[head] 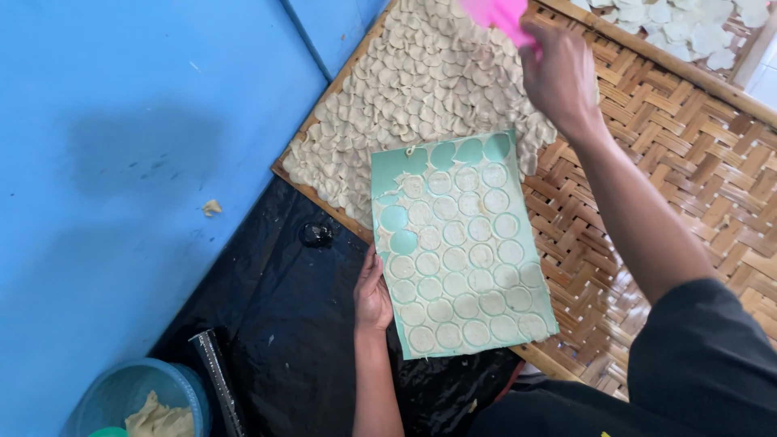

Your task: The recorder is using a circular cutter to stamp out disks from a thin sheet of dough and then uses a spatula to transfer them to a woven tray for drying.

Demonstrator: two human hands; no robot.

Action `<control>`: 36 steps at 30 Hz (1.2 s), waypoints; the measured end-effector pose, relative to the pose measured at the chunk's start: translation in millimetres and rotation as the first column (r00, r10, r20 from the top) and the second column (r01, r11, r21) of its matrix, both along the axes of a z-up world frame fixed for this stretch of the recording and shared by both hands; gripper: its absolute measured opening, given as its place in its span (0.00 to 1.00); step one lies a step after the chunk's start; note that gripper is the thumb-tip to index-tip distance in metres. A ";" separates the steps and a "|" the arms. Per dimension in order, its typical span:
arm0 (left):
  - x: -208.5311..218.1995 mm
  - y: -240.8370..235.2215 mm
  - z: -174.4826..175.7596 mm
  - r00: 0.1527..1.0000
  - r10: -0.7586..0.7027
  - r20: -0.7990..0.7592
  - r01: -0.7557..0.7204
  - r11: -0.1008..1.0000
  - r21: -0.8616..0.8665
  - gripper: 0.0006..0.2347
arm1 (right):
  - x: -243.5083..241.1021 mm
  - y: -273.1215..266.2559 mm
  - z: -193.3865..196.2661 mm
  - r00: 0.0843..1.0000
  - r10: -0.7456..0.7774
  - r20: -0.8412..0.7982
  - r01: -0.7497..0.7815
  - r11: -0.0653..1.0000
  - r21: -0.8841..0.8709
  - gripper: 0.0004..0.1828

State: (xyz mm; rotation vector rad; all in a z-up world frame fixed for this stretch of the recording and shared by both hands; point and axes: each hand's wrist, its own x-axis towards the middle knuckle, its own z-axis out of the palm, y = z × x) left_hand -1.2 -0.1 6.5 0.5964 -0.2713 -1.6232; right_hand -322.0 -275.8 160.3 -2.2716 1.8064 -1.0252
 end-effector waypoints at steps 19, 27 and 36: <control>-0.7 0.1 -0.9 0.998 -0.001 0.070 0.004 0.999 -0.046 0.23 | -40.8 273.9 -47.5 0.970 -0.242 -0.005 0.227 0.903 0.365 0.18; -1.3 -0.1 -1.5 0.992 0.028 0.124 -0.027 1.000 -0.015 0.23 | -38.8 272.4 -47.3 0.962 -0.268 -0.045 0.262 0.867 0.425 0.18; -2.3 0.8 4.5 0.991 0.020 0.131 -0.019 1.000 -0.008 0.23 | -39.1 265.8 -48.3 0.955 -0.294 0.033 0.235 0.822 0.520 0.19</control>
